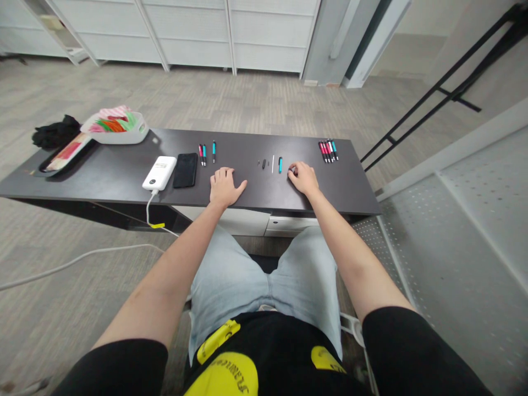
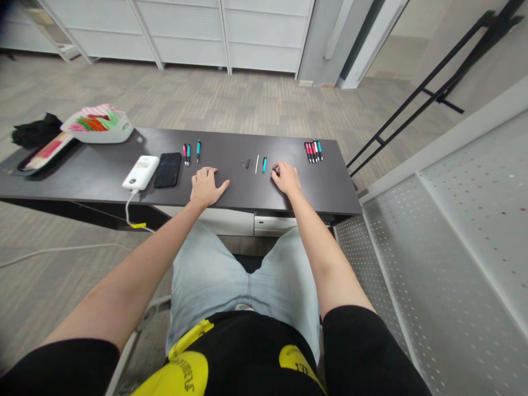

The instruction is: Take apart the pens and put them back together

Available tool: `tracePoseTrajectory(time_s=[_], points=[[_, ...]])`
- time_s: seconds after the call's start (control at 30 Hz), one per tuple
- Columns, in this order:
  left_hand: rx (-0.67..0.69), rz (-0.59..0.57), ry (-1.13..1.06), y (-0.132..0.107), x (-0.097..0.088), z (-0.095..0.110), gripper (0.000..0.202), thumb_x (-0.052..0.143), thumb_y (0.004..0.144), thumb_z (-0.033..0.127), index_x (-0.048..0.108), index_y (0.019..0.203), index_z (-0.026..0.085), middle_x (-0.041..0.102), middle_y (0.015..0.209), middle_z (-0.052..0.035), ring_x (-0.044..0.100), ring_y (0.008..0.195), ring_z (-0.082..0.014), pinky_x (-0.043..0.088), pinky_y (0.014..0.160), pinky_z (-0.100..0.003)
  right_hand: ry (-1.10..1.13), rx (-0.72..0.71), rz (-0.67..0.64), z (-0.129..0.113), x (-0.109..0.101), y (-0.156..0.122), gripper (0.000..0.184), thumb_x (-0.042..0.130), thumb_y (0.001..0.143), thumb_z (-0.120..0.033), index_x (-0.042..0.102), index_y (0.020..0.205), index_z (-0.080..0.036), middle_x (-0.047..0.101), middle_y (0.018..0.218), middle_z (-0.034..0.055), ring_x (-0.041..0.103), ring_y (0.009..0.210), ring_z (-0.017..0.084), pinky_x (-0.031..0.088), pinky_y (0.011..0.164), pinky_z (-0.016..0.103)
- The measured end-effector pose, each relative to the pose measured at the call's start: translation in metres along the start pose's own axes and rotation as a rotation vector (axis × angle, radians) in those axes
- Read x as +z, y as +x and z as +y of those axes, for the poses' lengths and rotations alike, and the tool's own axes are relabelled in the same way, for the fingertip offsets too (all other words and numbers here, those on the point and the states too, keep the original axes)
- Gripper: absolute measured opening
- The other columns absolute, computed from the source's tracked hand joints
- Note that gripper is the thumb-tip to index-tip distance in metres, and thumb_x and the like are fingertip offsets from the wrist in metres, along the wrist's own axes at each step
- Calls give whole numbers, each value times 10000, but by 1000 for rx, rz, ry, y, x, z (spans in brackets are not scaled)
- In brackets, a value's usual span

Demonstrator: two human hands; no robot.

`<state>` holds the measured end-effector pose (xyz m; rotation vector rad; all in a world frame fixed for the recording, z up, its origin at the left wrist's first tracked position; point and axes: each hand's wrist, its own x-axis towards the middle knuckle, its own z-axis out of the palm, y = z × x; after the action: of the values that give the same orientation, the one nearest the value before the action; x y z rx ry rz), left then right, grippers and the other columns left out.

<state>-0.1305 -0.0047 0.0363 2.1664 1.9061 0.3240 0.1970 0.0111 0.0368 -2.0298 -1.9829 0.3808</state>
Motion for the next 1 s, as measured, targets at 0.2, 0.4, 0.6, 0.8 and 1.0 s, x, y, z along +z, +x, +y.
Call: tracePoseTrajectory(time_s=[0.2, 0.4, 0.6, 0.8, 1.0], points=[[5, 8, -3, 0, 1, 0, 754, 554, 1208, 604, 643, 1805, 151, 606, 1904, -270, 533, 1778, -494, 415, 1501, -609, -2, -17, -5, 2, 1, 0, 518, 560, 1210, -365, 769, 1664, -229, 751, 1725, 258, 713, 1609, 476, 522, 1412, 605], [-1, -7, -14, -1, -2, 1, 754, 560, 1209, 607, 639, 1817, 167, 600, 1909, -261, 525, 1782, -489, 405, 1507, -605, 9, -116, -111, 7, -9, 17, 827, 708, 1129, -383, 578, 1940, -291, 406, 2106, 146, 607, 1789, 518, 547, 1449, 684], [12, 6, -17, 0, -1, 0, 750, 570, 1206, 592, 656, 1786, 125, 613, 1880, -286, 541, 1771, -493, 425, 1489, -591, -3, -275, -211, 11, -15, 47, 603, 680, 1180, -325, 769, 1774, -282, 545, 2030, 138, 631, 1786, 433, 577, 1418, 570], [21, 36, -52, 3, 6, -4, 702, 619, 1178, 587, 680, 1754, 191, 644, 1855, -276, 559, 1736, -535, 423, 1472, -680, -12, -269, -122, 19, -4, 44, 268, 714, 1208, -345, 885, 1411, -301, 749, 1749, 145, 824, 1285, 383, 653, 1048, 490], [25, 68, -86, 7, 16, -10, 750, 630, 1164, 589, 691, 1744, 116, 641, 1842, -315, 551, 1712, -549, 422, 1458, -675, 548, -123, 230, 31, 23, 31, 289, 834, 1130, -559, 744, 1017, -309, 876, 1186, 113, 765, 1068, 332, 660, 988, 474]])
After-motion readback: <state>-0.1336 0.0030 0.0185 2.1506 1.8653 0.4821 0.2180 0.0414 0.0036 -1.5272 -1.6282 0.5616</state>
